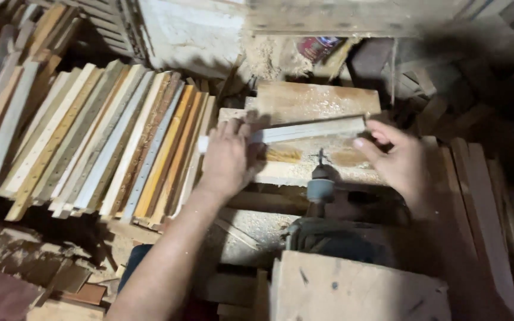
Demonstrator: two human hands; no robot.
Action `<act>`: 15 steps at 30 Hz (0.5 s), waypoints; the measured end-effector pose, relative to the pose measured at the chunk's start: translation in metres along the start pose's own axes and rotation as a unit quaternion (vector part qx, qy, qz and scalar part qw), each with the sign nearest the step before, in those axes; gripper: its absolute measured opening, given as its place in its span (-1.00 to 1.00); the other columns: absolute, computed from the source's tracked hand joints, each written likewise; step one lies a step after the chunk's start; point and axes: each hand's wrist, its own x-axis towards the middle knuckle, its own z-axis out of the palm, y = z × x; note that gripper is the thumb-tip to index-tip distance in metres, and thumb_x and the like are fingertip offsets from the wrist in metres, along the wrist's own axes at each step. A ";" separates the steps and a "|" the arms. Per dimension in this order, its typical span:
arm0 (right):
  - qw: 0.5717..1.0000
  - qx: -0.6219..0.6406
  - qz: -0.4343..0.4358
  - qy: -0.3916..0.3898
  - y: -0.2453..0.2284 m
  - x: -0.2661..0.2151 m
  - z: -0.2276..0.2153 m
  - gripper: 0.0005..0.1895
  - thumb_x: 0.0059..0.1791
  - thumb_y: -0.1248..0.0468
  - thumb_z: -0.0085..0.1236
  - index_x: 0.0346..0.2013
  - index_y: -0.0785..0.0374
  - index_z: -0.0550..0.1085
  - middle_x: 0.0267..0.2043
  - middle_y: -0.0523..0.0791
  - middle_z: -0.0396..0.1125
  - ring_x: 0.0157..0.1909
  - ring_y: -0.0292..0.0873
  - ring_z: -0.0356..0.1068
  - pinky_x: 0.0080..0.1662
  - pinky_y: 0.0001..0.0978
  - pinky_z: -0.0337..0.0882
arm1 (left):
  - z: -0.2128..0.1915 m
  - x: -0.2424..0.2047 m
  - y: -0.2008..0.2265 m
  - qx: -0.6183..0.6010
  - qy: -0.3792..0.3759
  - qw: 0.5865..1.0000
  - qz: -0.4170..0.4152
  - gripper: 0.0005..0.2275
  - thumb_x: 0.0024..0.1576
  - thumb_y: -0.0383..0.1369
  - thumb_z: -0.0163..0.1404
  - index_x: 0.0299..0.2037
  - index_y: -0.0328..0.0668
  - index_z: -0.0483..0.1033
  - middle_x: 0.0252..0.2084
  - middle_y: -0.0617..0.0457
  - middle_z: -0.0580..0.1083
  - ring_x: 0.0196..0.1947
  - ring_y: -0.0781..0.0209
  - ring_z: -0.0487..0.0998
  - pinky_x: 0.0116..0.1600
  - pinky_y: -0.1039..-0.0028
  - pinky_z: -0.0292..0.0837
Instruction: The person drills holes in narrow wooden strips at a drill press. They take a strip from a stack, hold it over the drill bit to bore a hole, reposition it along its length to drill additional holes, then place the finished strip onto a growing pile of completed slats.
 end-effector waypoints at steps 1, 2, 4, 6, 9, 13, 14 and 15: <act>0.999 -0.035 0.016 0.009 -0.012 -0.004 -0.006 -0.63 0.00 0.17 0.35 0.10 0.13 0.59 -0.03 -0.03 0.51 0.02 -0.11 0.47 0.04 -0.28 0.38 | 0.001 -0.007 0.000 0.002 0.042 0.999 0.006 -0.51 -0.12 -0.10 0.30 -0.06 -0.16 0.46 -0.10 -0.07 0.42 -0.13 -0.04 0.43 -0.02 0.18 0.34; 0.997 -0.067 0.024 0.017 -0.027 -0.001 -0.009 -0.74 0.06 0.12 0.25 -0.01 0.11 0.64 -0.01 -0.23 0.53 0.00 -0.36 0.46 0.03 -0.53 0.34 | -0.001 -0.013 -0.005 0.008 0.089 0.996 0.007 -0.52 -0.01 -0.03 0.28 -0.13 -0.25 0.42 -0.21 -0.10 0.41 -0.29 -0.05 0.45 -0.15 0.14 0.40; 0.989 -0.130 0.064 -0.015 -0.042 -0.005 -0.015 -0.67 0.06 -0.03 0.20 0.01 0.02 0.64 -0.05 -0.17 0.53 -0.01 -0.28 0.48 -0.02 -0.45 0.34 | -0.012 -0.031 -0.004 -0.021 0.115 0.993 -0.028 -0.50 -0.17 -0.18 0.30 -0.10 -0.27 0.42 -0.17 -0.17 0.41 -0.27 -0.13 0.46 -0.15 0.10 0.41; 0.974 -0.194 0.101 -0.053 -0.062 -0.001 -0.004 -0.58 0.05 -0.17 0.16 0.03 -0.06 0.64 -0.08 -0.10 0.52 -0.01 -0.20 0.49 -0.08 -0.36 0.33 | -0.029 -0.053 -0.006 -0.048 0.136 0.987 -0.070 -0.43 -0.34 -0.34 0.33 -0.08 -0.29 0.42 -0.14 -0.24 0.41 -0.24 -0.20 0.47 -0.15 0.05 0.42; 0.966 -0.033 0.172 -0.191 -0.109 0.016 0.030 -0.58 0.10 0.01 0.13 0.03 0.24 0.67 -0.36 0.08 0.57 -0.24 -0.21 0.47 -0.17 -0.49 0.23 | -0.052 -0.073 -0.010 -0.087 0.167 0.978 -0.092 -0.61 -0.16 -0.34 0.28 -0.21 -0.28 0.39 -0.27 -0.15 0.38 -0.37 -0.09 0.45 -0.28 0.09 0.43; 0.918 0.163 0.222 -0.284 -0.192 0.027 0.090 -0.56 0.12 0.11 0.02 0.12 0.39 0.51 -0.09 0.08 0.47 -0.19 -0.08 0.39 -0.12 -0.38 0.35 | -0.065 -0.085 -0.021 -0.079 0.192 0.966 -0.155 -0.69 -0.03 -0.36 0.19 -0.12 -0.27 0.45 -0.25 -0.04 0.41 -0.31 0.07 0.45 -0.20 0.26 0.50; 0.897 0.237 0.243 -0.284 -0.215 0.029 0.107 -0.56 0.10 0.12 0.06 0.05 0.47 0.47 -0.08 0.11 0.43 -0.18 -0.07 0.38 -0.08 -0.35 0.42 | -0.069 -0.085 -0.026 -0.103 0.240 0.953 -0.156 -0.87 0.25 -0.37 -0.05 -0.17 -0.29 0.46 -0.32 -0.06 0.39 -0.37 0.02 0.42 -0.32 0.21 0.45; 0.898 0.233 0.236 -0.289 -0.218 0.036 0.127 -0.56 0.10 0.12 0.06 0.05 0.47 0.47 -0.08 0.11 0.43 -0.18 -0.07 0.38 -0.08 -0.35 0.42 | -0.065 -0.087 -0.038 -0.102 0.246 0.950 -0.162 -0.87 0.25 -0.37 -0.05 -0.17 -0.29 0.46 -0.32 -0.06 0.39 -0.37 0.02 0.42 -0.32 0.21 0.45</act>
